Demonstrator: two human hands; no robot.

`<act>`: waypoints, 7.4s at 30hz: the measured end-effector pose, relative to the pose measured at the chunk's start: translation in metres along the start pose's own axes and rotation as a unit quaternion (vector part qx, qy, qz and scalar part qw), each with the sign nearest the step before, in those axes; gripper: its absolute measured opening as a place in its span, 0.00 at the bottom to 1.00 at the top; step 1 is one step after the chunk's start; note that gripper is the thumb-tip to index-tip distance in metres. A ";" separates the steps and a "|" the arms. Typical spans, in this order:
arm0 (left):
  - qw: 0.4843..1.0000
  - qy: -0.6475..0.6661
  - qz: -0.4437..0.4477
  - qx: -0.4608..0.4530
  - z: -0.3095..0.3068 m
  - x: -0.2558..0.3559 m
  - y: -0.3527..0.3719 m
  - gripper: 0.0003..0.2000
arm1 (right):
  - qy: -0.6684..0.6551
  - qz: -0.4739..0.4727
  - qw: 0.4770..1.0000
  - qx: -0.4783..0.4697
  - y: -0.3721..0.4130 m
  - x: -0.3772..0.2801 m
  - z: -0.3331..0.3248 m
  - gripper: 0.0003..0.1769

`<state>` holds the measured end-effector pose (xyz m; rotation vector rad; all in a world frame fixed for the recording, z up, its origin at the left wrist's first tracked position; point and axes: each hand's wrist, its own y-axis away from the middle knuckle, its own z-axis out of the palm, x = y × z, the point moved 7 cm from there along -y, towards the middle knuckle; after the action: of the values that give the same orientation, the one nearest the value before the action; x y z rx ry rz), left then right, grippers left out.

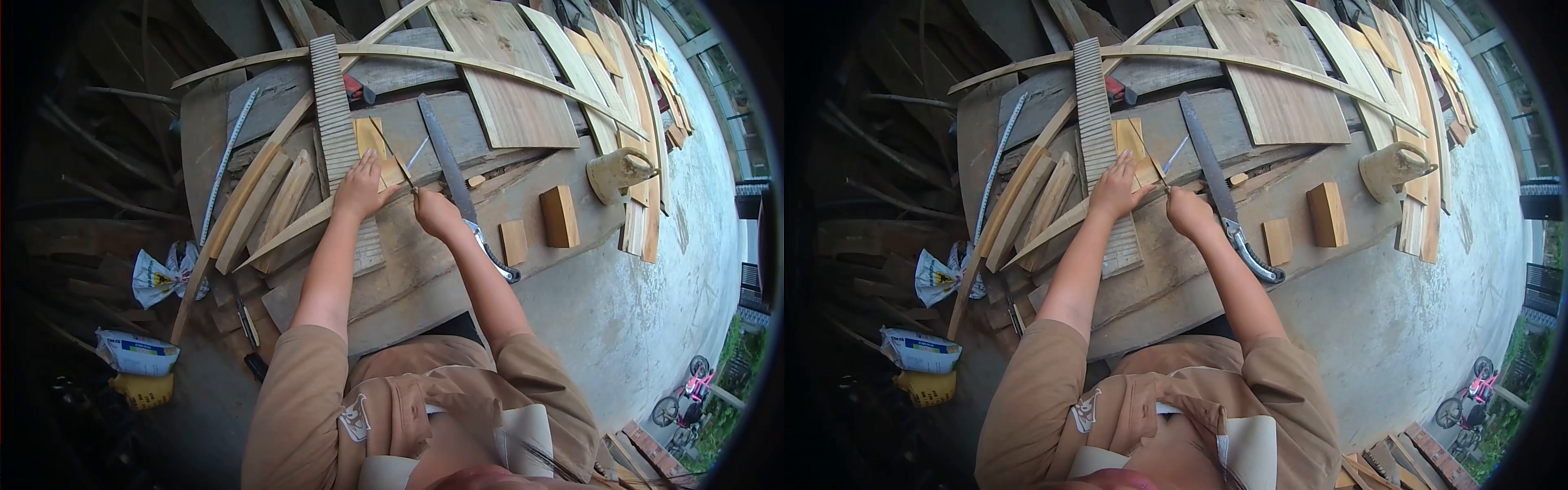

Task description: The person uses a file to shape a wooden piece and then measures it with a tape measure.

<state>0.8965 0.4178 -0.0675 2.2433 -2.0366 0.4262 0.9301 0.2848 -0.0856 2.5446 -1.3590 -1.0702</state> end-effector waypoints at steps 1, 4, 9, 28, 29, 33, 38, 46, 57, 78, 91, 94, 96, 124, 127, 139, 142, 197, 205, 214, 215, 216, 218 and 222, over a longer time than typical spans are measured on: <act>1.000 -0.004 -0.002 0.001 0.000 0.000 0.000 0.32 | 0.005 -0.001 1.000 0.008 -0.011 -0.004 0.001 0.16; 1.000 0.002 -0.010 -0.002 0.002 -0.001 0.000 0.31 | 0.010 -0.002 1.000 0.020 -0.005 -0.002 0.002 0.16; 1.000 0.008 -0.004 -0.002 0.003 -0.002 0.001 0.31 | 0.022 0.024 0.999 -0.024 0.081 0.029 0.001 0.15; 1.000 0.002 0.004 0.013 0.003 -0.003 0.001 0.31 | 0.021 0.027 0.999 -0.007 0.092 0.036 0.006 0.14; 1.000 0.004 0.001 0.012 0.003 -0.002 0.001 0.31 | 0.030 0.044 0.998 -0.030 0.106 0.039 0.003 0.14; 1.000 -0.002 0.010 0.014 0.003 -0.002 0.001 0.31 | 0.023 0.039 0.998 -0.038 0.103 0.032 -0.003 0.14; 1.000 -0.010 0.008 0.026 0.001 0.000 0.000 0.31 | 0.013 -0.004 1.000 0.003 0.004 -0.005 -0.007 0.16; 1.000 -0.005 -0.005 0.026 -0.001 -0.002 0.000 0.31 | 0.016 0.017 1.000 0.020 0.051 0.023 0.006 0.14; 0.996 0.020 -0.067 0.056 0.001 -0.013 0.000 0.31 | 0.038 0.068 0.996 0.043 0.182 0.084 -0.008 0.12; 0.970 -0.072 -0.230 0.016 -0.011 0.001 0.056 0.25 | 0.035 -0.016 0.999 -0.012 0.135 0.112 -0.069 0.14; 0.950 -0.132 -0.282 0.025 0.004 0.005 0.055 0.15 | 0.027 -0.068 0.994 -0.079 0.092 0.117 -0.067 0.14; 0.947 -0.177 -0.266 0.035 0.019 -0.001 0.055 0.18 | 0.021 -0.111 0.991 -0.065 0.083 0.115 -0.065 0.15; 0.943 -0.212 -0.253 0.043 0.026 -0.005 0.056 0.23 | 0.016 -0.109 0.991 -0.071 0.077 0.114 -0.063 0.15; 0.971 -0.065 -0.223 -0.047 -0.004 -0.023 0.024 0.19 | -0.010 -0.012 0.999 -0.035 0.063 0.129 -0.085 0.14; 0.973 -0.063 -0.220 -0.020 -0.005 -0.022 0.031 0.18 | -0.029 -0.023 0.999 -0.031 0.063 0.126 -0.086 0.14; 0.969 -0.044 -0.242 0.000 0.006 0.011 0.062 0.25 | 0.078 0.010 0.996 0.040 0.048 0.153 -0.076 0.18; 0.972 -0.048 -0.231 -0.002 0.009 0.019 0.069 0.27 | 0.095 0.024 0.994 0.050 0.041 0.159 -0.071 0.20; 0.910 0.076 -0.404 0.056 -0.038 -0.011 0.181 0.24 | 0.127 -0.107 0.977 0.136 0.023 0.151 -0.056 0.26; 0.872 0.021 -0.479 0.098 -0.029 -0.017 0.260 0.22 | 0.148 -0.140 0.970 0.132 0.044 0.132 -0.038 0.26; 0.857 0.056 -0.494 0.134 -0.034 -0.021 0.264 0.14 | 0.135 -0.110 0.972 0.155 0.088 0.145 -0.056 0.18; 0.867 0.060 -0.478 0.128 -0.033 -0.020 0.262 0.14 | 0.123 -0.090 0.979 0.136 0.092 0.154 -0.053 0.17; 0.863 0.068 -0.481 0.139 -0.033 -0.021 0.263 0.14 | 0.121 -0.081 0.981 0.130 0.098 0.158 -0.054 0.15; 0.868 0.079 -0.468 0.142 -0.033 -0.022 0.264 0.14 | 0.116 -0.044 0.986 0.107 0.107 0.172 -0.053 0.14; 0.868 0.100 -0.466 0.144 -0.031 -0.021 0.264 0.12 | 0.115 0.018 0.989 0.088 0.126 0.203 -0.044 0.13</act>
<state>0.6305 0.4164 -0.0762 2.8340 -0.6406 0.8177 0.9422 0.0438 -0.1180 2.6507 -1.4879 -0.6513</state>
